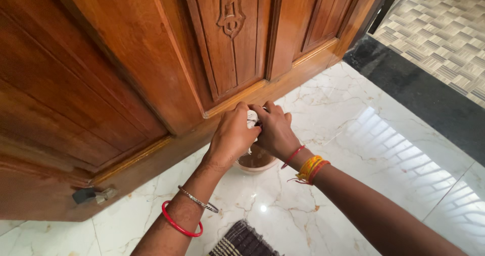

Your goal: The person wipes a wooden door with a cloth, repeatedly dipping the cloth into a bucket of water to clean the surface. They wipe the door's panels, carvings, and the metal latch area, then wring out the cloth and continue wiping different sections.

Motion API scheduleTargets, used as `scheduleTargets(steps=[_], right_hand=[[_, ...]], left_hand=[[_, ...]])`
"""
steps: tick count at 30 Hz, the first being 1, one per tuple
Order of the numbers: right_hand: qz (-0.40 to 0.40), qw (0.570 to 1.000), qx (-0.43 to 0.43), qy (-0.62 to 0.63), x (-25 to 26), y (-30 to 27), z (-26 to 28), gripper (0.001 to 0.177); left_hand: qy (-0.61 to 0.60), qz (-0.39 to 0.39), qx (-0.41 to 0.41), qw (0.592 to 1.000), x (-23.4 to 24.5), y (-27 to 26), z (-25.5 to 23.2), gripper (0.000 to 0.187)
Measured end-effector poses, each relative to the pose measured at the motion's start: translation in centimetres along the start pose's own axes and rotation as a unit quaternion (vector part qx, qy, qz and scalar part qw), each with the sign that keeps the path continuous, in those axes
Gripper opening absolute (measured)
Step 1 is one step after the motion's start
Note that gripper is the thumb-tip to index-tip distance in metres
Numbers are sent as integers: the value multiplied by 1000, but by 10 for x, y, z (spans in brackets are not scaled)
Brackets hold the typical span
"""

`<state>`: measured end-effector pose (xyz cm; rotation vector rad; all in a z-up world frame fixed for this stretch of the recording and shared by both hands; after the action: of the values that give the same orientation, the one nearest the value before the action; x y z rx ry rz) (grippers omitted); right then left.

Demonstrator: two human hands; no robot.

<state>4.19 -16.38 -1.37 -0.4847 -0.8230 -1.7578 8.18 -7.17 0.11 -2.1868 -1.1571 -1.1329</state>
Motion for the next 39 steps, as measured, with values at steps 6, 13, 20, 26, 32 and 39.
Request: scheduleTargets(steps=[6,13,20,26,32,39], right_hand=[[-66,992,97,43,9,4,-7,54],[-14,971,45,233,10,0,-5,51],[8,983,-2,182,-29,24,-27,54],[-4,992,-49,115,-41,32,-49,47],[-16,984,-72,162,-28,27,-32,38],[-45,982,-12,184,-14,29,-13,21]], left_hand=[[1,-44,-53,998,15,-8,-18,48],[20,-33,-16,999,23,-24,-28,53],[62,-73,-64,993,36,-22,-22,38],[33,-54,-62,996,30,-9,-8,36],[36,-46,-75,995,35,-11,-13,32],[43,-88,-110,989,49,-15,-25,32]])
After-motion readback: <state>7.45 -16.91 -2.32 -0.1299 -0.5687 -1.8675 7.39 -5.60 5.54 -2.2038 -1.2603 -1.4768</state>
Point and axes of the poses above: each hand's wrist, its own y-axis towards the middle knuckle, its own x-axis out of the back of the hand, z = x × y, the point moved 10 cm from there along y, towards the middle knuckle, and after that the axes turned 14 degrees about y, right-handed, at the moved point
